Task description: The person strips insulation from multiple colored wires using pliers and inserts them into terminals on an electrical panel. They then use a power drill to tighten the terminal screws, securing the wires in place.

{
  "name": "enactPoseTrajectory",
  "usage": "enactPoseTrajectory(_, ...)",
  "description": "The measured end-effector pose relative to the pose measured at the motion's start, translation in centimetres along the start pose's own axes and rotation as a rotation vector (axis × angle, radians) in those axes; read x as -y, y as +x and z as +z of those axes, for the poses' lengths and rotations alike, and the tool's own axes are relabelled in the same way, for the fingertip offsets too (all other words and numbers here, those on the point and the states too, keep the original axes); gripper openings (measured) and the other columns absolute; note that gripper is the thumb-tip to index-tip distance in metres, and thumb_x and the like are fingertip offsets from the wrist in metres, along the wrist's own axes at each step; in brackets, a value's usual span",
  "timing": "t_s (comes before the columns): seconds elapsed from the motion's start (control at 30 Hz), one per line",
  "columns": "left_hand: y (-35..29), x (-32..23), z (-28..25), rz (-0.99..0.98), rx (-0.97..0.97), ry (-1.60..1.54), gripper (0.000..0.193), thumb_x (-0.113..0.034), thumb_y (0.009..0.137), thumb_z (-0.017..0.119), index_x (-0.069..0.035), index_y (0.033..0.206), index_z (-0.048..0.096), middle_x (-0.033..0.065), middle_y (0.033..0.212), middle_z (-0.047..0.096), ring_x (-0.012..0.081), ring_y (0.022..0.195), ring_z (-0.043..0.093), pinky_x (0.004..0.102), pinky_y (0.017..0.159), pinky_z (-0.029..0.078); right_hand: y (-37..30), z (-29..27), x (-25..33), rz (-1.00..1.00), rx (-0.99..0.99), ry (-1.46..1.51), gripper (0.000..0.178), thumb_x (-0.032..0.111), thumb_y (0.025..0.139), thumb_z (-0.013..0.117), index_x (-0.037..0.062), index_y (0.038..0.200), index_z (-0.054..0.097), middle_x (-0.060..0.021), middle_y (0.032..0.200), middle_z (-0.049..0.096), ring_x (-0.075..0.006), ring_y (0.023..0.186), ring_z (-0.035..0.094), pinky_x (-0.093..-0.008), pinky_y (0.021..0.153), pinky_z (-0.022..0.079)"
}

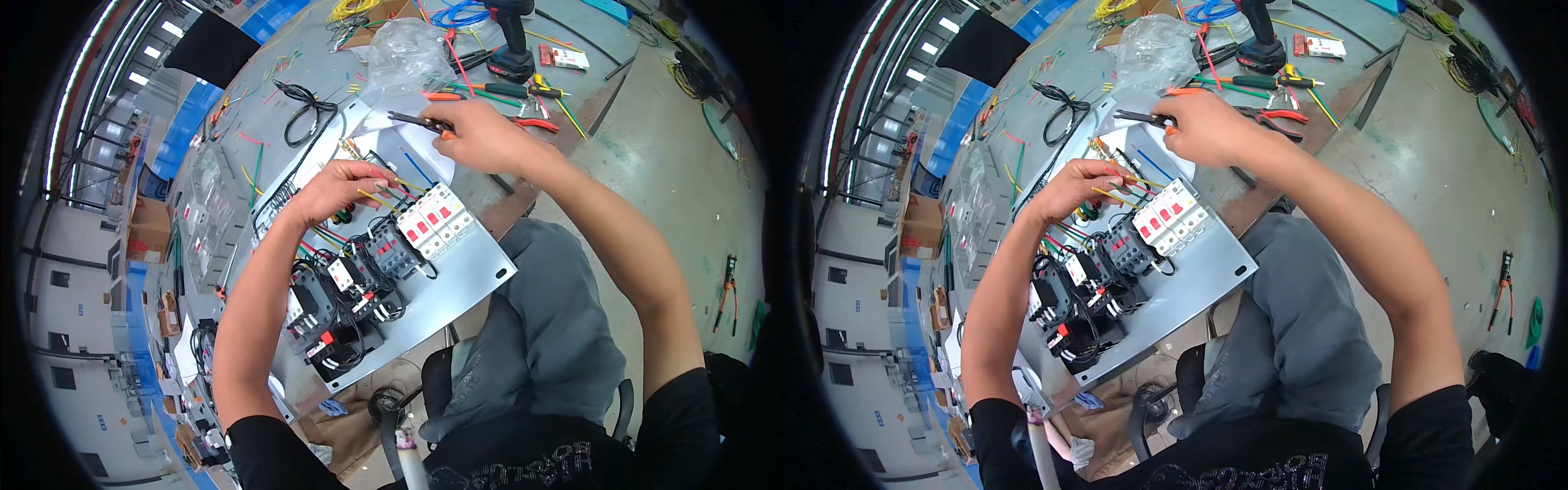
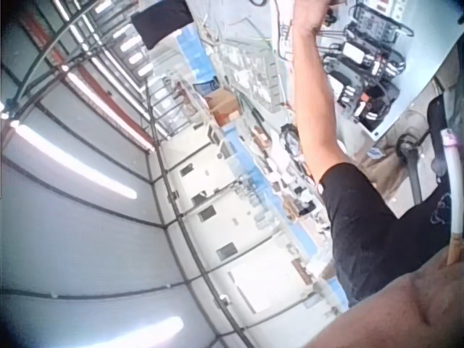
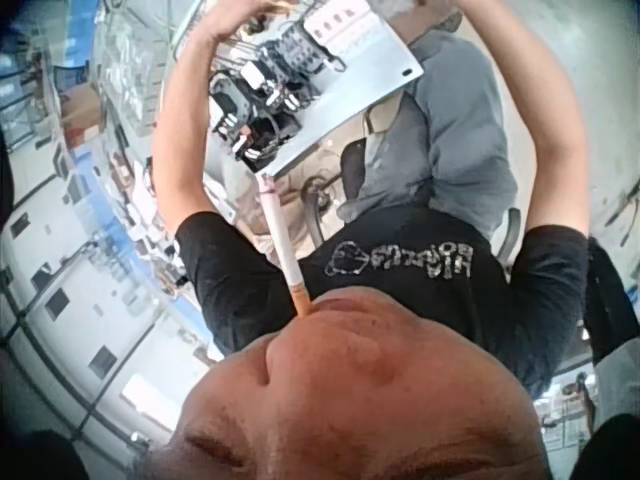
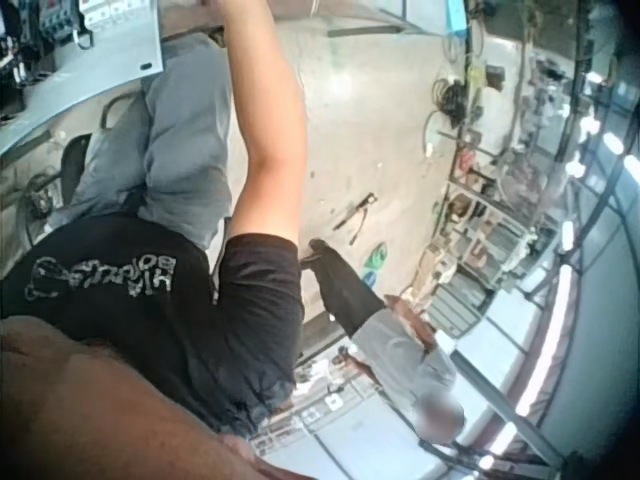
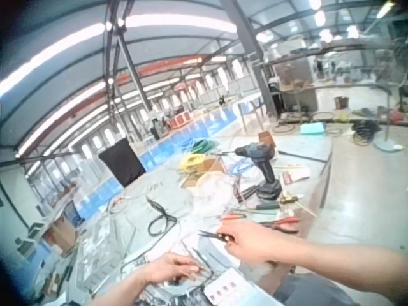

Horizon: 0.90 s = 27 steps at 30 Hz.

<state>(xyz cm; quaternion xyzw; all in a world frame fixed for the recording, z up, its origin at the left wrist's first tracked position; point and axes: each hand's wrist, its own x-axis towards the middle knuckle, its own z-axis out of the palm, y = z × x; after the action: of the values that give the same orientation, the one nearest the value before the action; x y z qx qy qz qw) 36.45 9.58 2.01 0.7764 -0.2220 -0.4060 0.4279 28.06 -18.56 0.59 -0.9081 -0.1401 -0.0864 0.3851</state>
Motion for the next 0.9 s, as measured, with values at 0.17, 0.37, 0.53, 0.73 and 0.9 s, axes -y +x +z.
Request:
enactPoseTrajectory(0.17,1.9,0.4,1.0,0.010,-0.010,-0.199,0.027,-0.023,0.111,0.059,-0.004,0.128,0.069,0.0079,0.129,0.073,0.0162,0.112,0.072,0.0307,0.088,0.061,2.2,-1.4,3.6,0.178,0.133,0.258,0.040,0.016,0.087,0.060,0.0021,0.122,0.071,-0.0215,0.099,0.074,-0.0391,0.091,0.071,-0.0440,0.084,0.055)
enactPoseTrajectory(0.37,1.8,1.7,1.1,0.000,-0.026,-0.414,0.029,-0.019,0.110,0.060,0.000,0.130,0.067,0.0123,0.128,0.073,0.0202,0.110,0.074,0.0309,0.091,0.061,4.7,0.5,4.8,0.123,0.115,0.176,0.038,0.016,0.090,0.059,0.0049,0.125,0.071,-0.0186,0.104,0.076,-0.0401,0.096,0.072,-0.0464,0.083,0.056)
enactPoseTrajectory(0.53,1.9,1.3,1.1,0.004,-0.030,-0.387,0.034,-0.021,0.110,0.060,0.002,0.134,0.064,0.0139,0.131,0.071,0.0213,0.117,0.072,0.0319,0.094,0.062,6.1,0.8,1.1,0.073,0.080,-0.235,0.031,0.018,0.092,0.062,0.0082,0.119,0.074,-0.0193,0.110,0.076,-0.0407,0.104,0.072,-0.0498,0.090,0.057)
enactPoseTrajectory(0.73,2.1,2.2,1.1,0.022,-0.011,-0.454,0.036,-0.023,0.109,0.062,0.000,0.137,0.064,0.0122,0.126,0.073,0.0193,0.114,0.071,0.0320,0.092,0.061,4.1,1.8,-0.5,-0.155,0.193,-0.505,0.041,0.014,0.084,0.080,0.0116,0.125,0.070,-0.0145,0.101,0.068,-0.0387,0.103,0.068,-0.0487,0.090,0.054)
enactPoseTrajectory(0.9,2.3,2.7,1.0,0.023,0.010,-0.482,0.036,-0.025,0.108,0.065,-0.002,0.136,0.066,0.0098,0.124,0.074,0.0172,0.110,0.070,0.0315,0.089,0.060,3.4,2.3,-0.7,-0.209,0.201,-0.570,0.040,0.014,0.084,0.081,0.0106,0.122,0.071,-0.0146,0.102,0.069,-0.0371,0.103,0.069,-0.0497,0.090,0.052)
